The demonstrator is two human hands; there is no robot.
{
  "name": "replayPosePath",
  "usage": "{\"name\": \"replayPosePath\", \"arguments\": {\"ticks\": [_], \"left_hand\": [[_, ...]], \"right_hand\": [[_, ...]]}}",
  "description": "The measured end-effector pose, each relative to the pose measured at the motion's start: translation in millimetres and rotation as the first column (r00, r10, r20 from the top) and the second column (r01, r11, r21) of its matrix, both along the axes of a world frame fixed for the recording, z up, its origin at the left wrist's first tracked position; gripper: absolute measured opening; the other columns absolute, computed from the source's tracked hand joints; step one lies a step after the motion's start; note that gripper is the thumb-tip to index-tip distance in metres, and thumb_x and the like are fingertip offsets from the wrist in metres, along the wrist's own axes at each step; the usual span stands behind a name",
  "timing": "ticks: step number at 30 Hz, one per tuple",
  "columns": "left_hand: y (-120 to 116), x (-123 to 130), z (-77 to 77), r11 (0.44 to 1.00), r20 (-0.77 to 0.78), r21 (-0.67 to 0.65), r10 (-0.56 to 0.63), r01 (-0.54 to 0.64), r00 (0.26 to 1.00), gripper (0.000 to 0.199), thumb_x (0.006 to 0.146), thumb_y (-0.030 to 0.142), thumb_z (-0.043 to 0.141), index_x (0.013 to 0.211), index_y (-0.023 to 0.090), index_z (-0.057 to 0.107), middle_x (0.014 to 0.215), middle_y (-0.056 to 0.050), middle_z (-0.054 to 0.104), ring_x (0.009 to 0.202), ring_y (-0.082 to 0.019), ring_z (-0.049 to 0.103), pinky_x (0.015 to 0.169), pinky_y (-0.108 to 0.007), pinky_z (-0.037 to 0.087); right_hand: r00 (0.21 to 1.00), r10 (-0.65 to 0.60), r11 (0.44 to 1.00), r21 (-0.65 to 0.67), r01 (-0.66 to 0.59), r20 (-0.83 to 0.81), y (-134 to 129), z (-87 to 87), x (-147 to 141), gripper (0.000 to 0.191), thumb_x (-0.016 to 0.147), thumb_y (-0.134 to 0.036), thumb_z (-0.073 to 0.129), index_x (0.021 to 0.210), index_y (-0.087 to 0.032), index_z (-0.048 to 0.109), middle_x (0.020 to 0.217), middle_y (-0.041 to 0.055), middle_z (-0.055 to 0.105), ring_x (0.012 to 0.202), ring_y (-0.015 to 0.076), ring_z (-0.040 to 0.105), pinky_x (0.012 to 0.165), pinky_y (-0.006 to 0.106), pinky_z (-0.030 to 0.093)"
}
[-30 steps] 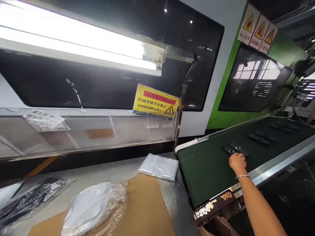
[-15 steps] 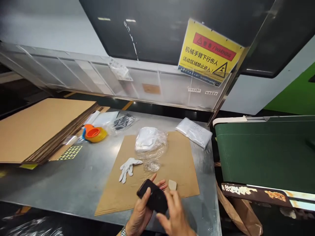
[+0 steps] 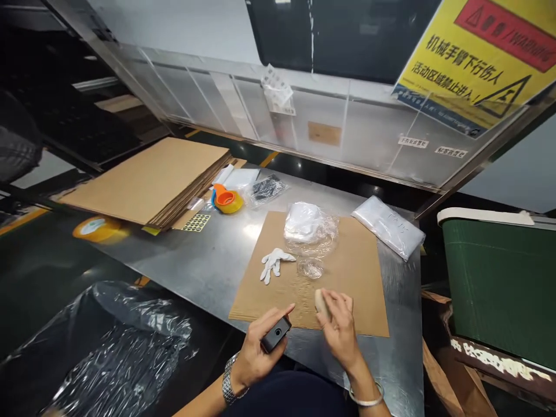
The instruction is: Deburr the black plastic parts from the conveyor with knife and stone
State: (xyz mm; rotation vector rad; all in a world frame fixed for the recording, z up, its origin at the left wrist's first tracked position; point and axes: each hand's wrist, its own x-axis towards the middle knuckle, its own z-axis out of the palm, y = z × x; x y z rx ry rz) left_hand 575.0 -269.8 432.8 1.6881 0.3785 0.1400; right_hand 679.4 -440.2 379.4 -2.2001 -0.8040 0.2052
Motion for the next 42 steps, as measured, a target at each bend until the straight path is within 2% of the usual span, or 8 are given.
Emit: {"name": "replayPosePath", "arguments": {"ticks": [3,6,11,15,19,23,28,42], "left_hand": [[5,-4,-1.7,0.996,0.069,0.037,-0.088,0.085,0.994,0.04,0.066,0.017,0.062,0.106,0.017,0.065,0.081,-0.01,0.061,0.073,-0.023,0.052,0.072,-0.031,0.04],[7,-8,-2.7,0.98,0.115,0.15,-0.148,0.13,0.982,0.02,0.065,0.016,0.059,0.084,0.018,0.067,0.072,-0.007,0.057,0.067,-0.02,0.05,0.064,-0.029,0.038],[10,-11,-0.1,0.96,0.163,0.167,-0.252,0.225,0.954,0.01,0.07,0.019,0.052,0.075,0.017,0.061,0.064,-0.003,0.05,0.059,-0.015,0.046,0.056,-0.027,0.034],[9,-10,3.1,0.954,0.166,-0.169,-0.219,0.246,0.962,0.01,0.071,0.026,0.06,0.07,0.016,0.062,0.062,-0.001,0.051,0.058,-0.012,0.044,0.056,-0.025,0.034],[5,-4,2.8,0.636,0.15,-0.763,0.01,0.109,0.989,0.038,0.075,0.045,0.057,0.106,0.022,0.058,0.089,-0.005,0.061,0.08,-0.017,0.055,0.075,-0.029,0.041],[14,7,-3.8,0.239,0.035,-0.971,0.112,0.007,0.993,0.049,0.08,0.052,0.045,0.122,0.027,0.048,0.127,-0.006,0.05,0.117,-0.022,0.043,0.096,-0.035,0.033],[30,12,-7.2,0.06,-0.01,-0.998,0.09,-0.015,0.996,0.043,0.087,0.047,0.033,0.116,0.023,0.053,0.127,-0.009,0.052,0.124,-0.025,0.038,0.097,-0.047,0.032],[7,-5,10.4,0.36,-0.433,-0.87,-0.238,-0.335,0.869,0.077,0.067,0.078,0.027,0.08,0.01,0.061,0.054,-0.007,0.061,0.037,-0.016,0.055,0.035,-0.023,0.036]], "right_hand": [[0.871,0.484,0.865,0.108,-0.49,0.082,22,66.8,-15,0.047,0.084,-0.021,0.048,0.13,-0.027,0.041,0.125,0.006,0.048,0.111,0.0222,0.041,0.094,0.04,0.036],[0.812,0.57,0.807,0.099,-0.583,0.126,32,98.3,-19,0.048,0.084,-0.013,0.043,0.131,-0.021,0.038,0.118,0.0104,0.05,0.104,0.022,0.044,0.089,0.04,0.04],[0.795,0.594,0.788,0.107,-0.606,0.126,30,100.6,-24,0.049,0.083,-0.011,0.045,0.131,-0.017,0.038,0.116,0.0135,0.047,0.102,0.0231,0.043,0.085,0.04,0.042],[0.866,0.494,0.837,0.225,-0.498,0.078,32,90.9,-30,0.05,0.085,-0.015,0.044,0.134,-0.022,0.036,0.118,0.0115,0.045,0.103,0.0225,0.042,0.087,0.041,0.041],[0.963,0.261,0.894,0.393,-0.215,-0.066,43,68.4,-40,0.045,0.089,-0.025,0.043,0.134,-0.027,0.037,0.118,0.0087,0.046,0.106,0.0214,0.043,0.088,0.039,0.041],[0.976,0.204,0.901,0.405,-0.156,-0.078,48,46.3,-65,0.044,0.091,-0.029,0.038,0.136,-0.027,0.033,0.116,0.0087,0.048,0.105,0.021,0.046,0.088,0.039,0.041],[0.947,0.295,0.845,0.427,-0.32,0.126,35,31.6,-83,0.045,0.093,-0.034,0.03,0.137,-0.025,0.031,0.117,0.0114,0.046,0.098,0.0212,0.048,0.077,0.036,0.046],[0.848,0.481,0.857,0.088,-0.508,0.221,45,69.2,-29,0.054,0.083,-0.007,0.041,0.134,-0.023,0.035,0.117,0.0126,0.04,0.103,0.0234,0.041,0.083,0.044,0.042]]}}
